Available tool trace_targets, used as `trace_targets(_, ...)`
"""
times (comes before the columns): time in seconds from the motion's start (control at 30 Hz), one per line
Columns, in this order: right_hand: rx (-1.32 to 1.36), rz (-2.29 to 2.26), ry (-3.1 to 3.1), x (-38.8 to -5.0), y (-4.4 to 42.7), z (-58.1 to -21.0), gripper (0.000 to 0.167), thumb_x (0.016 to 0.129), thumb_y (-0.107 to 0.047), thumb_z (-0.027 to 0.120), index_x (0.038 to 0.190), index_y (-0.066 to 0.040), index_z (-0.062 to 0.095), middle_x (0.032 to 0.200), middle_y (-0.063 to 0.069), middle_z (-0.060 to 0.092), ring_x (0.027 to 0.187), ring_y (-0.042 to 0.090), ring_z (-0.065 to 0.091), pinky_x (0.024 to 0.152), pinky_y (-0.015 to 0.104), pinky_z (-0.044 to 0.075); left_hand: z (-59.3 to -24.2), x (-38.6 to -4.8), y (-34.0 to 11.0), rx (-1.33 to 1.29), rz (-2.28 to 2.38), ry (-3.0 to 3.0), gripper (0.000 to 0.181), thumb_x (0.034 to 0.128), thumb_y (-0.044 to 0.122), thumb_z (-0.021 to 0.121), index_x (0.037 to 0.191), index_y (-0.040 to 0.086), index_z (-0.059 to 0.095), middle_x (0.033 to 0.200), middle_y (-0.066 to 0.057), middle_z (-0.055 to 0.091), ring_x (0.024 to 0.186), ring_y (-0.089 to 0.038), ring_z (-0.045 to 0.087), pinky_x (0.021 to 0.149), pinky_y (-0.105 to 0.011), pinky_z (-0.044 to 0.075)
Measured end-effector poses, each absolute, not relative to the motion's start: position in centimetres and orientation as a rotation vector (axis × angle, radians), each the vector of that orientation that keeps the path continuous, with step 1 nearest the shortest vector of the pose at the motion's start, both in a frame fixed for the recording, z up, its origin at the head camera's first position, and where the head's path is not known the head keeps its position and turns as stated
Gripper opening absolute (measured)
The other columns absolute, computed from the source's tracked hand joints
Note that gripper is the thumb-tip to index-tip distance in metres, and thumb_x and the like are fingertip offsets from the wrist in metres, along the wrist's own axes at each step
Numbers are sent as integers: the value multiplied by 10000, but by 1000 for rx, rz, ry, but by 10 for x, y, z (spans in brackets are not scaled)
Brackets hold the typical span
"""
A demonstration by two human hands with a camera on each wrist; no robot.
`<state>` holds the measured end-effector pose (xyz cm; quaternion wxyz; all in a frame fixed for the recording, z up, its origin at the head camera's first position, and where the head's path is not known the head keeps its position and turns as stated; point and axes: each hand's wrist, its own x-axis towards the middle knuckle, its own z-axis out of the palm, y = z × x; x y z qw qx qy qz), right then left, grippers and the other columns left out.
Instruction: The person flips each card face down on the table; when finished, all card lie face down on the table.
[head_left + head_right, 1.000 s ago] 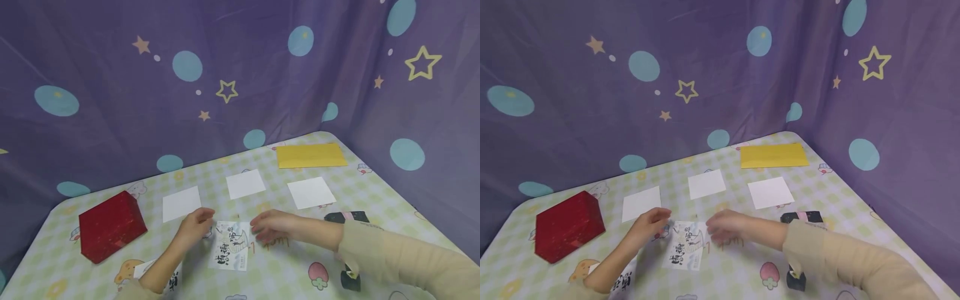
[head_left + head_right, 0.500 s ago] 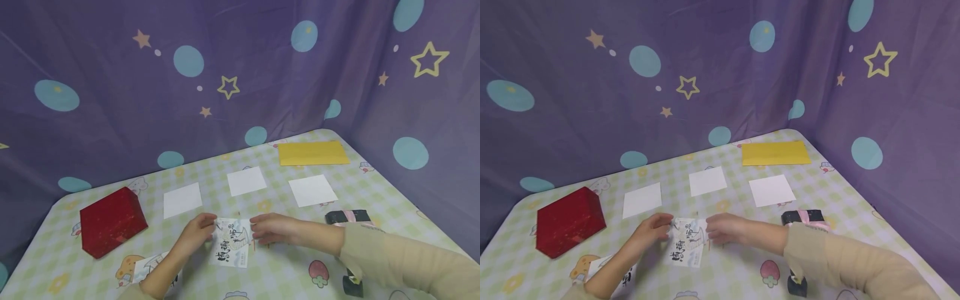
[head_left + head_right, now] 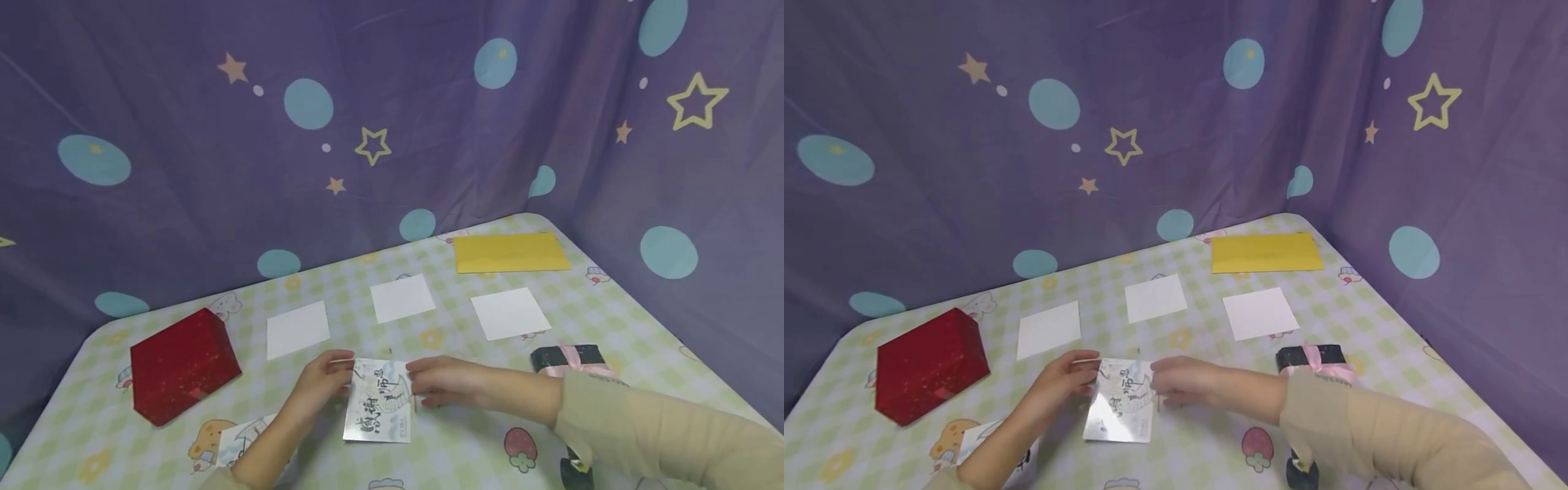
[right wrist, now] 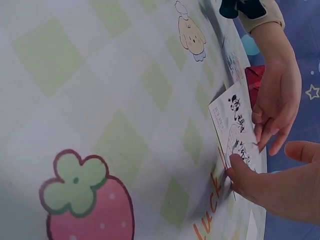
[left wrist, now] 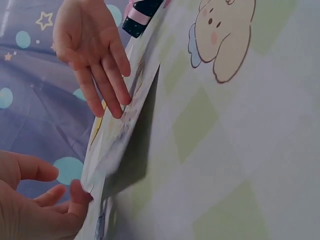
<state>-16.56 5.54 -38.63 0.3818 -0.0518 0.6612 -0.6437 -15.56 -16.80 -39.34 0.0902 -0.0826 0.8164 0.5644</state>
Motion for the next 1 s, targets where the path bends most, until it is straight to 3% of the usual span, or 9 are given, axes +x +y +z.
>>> trace_targets(0.2,-112,-1623,1726,-164,55,-388,557,808,-37,519,1302,127,320,1301,251,397,1097,312,497,902,384,434,-395,-159,-167,-244,1635,2512,324,800,-2,547,1121,-39,538,989,-163,626,774,-178,589,622,-293,488)
trace_targets(0.5,-136,-1594,1760,-162,53,-390,525,817,-58,525,1285,116,363,1276,240,431,1109,319,488,891,378,442,-398,-161,-164,-209,1612,2555,345,770,-7,603,1112,-37,570,846,-93,569,645,-144,543,524,-269,477)
trace_targets(0.77,-180,-1538,1853,-158,51,-389,508,816,-81,526,1271,104,398,1297,249,414,1085,321,510,892,392,438,-396,-163,-162,-233,1626,2519,246,786,-7,573,1026,-27,625,843,-83,574,656,-143,525,526,-246,462)
trace_targets(1.0,-363,-1446,2056,-158,51,-388,439,812,-122,539,1228,13,498,1282,204,457,1124,351,469,936,484,371,-386,-170,-157,-264,1705,2500,229,800,-1,569,1017,-51,621,841,-97,579,611,-135,522,526,-228,455)
